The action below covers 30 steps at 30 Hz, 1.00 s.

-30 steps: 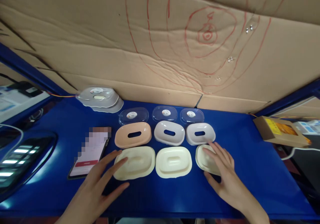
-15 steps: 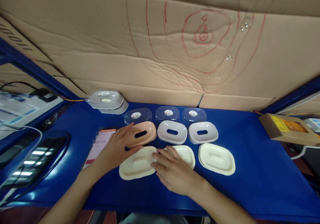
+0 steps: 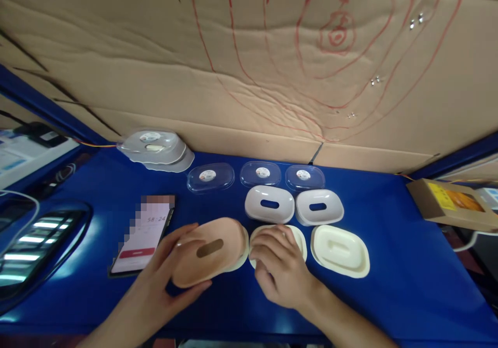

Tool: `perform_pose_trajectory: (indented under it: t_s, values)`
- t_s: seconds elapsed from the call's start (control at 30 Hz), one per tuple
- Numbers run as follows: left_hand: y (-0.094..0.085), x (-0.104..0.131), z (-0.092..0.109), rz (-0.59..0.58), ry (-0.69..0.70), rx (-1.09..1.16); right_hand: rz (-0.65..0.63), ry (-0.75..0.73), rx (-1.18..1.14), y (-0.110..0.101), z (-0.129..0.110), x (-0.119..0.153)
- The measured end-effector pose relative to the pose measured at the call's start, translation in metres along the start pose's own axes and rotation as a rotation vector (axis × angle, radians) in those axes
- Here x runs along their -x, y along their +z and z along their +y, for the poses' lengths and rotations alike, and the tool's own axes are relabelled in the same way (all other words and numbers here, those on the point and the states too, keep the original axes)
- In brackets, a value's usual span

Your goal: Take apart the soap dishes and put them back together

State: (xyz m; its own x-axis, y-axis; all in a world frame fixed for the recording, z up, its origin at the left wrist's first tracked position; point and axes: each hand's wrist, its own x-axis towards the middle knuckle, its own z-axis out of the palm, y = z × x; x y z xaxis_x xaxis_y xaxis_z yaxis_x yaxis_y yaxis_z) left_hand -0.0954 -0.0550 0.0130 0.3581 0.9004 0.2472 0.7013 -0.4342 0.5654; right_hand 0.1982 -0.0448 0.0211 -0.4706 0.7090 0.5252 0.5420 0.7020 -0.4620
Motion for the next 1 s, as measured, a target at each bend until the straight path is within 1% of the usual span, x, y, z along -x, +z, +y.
perform_pose_trajectory:
  t_s: [0.03,0.07,0.1,0.23,0.33,0.43,0.53,0.63,0.73,0.8,0.87,0.9,0.93,0.97,1.0]
  values:
    - [0.004,0.004,-0.001,-0.029,-0.003,0.008,0.040,0.019,0.003,-0.001,0.000,-0.001]
    - [0.007,0.005,-0.002,-0.055,0.001,0.018,0.046,0.030,0.020,-0.001,0.000,-0.001]
    - [0.009,0.005,-0.003,-0.075,0.012,0.028,0.025,0.031,0.048,-0.001,0.000,-0.001]
    - [0.008,-0.005,-0.007,-0.123,0.072,0.043,-0.178,-0.041,0.162,0.008,0.000,0.002]
    - [0.004,-0.012,-0.012,-0.221,0.073,0.018,-0.276,-0.053,0.200,0.015,-0.001,0.004]
    - [0.003,-0.015,-0.017,-0.277,0.012,0.006,-0.282,-0.043,0.215,0.016,0.000,0.006]
    - [0.004,-0.017,-0.018,-0.263,-0.028,0.031,-0.272,-0.042,0.222,0.016,0.001,0.008]
    - [0.002,-0.017,-0.015,-0.249,-0.035,0.093,-0.274,-0.053,0.257,0.016,0.003,0.009]
    - [-0.006,-0.018,-0.009,-0.264,-0.048,0.208,-0.227,-0.117,0.310,0.014,0.002,0.008]
    - [-0.009,-0.017,-0.005,-0.304,-0.082,0.331,-0.146,-0.191,0.298,0.010,-0.001,0.006]
    - [-0.008,-0.016,0.000,-0.338,-0.149,0.494,-0.046,-0.247,0.242,0.004,-0.004,0.003]
    - [-0.006,-0.015,0.004,-0.318,-0.192,0.598,-0.001,-0.259,0.211,0.001,-0.005,0.002]
    - [-0.001,-0.014,0.009,-0.267,-0.237,0.714,0.038,-0.260,0.186,-0.002,-0.006,0.002]
    - [0.004,-0.012,0.015,-0.179,-0.281,0.843,0.076,-0.254,0.173,-0.005,-0.007,0.002]
    - [0.011,-0.011,0.022,-0.057,-0.323,0.986,0.108,-0.245,0.170,-0.007,-0.007,0.002]
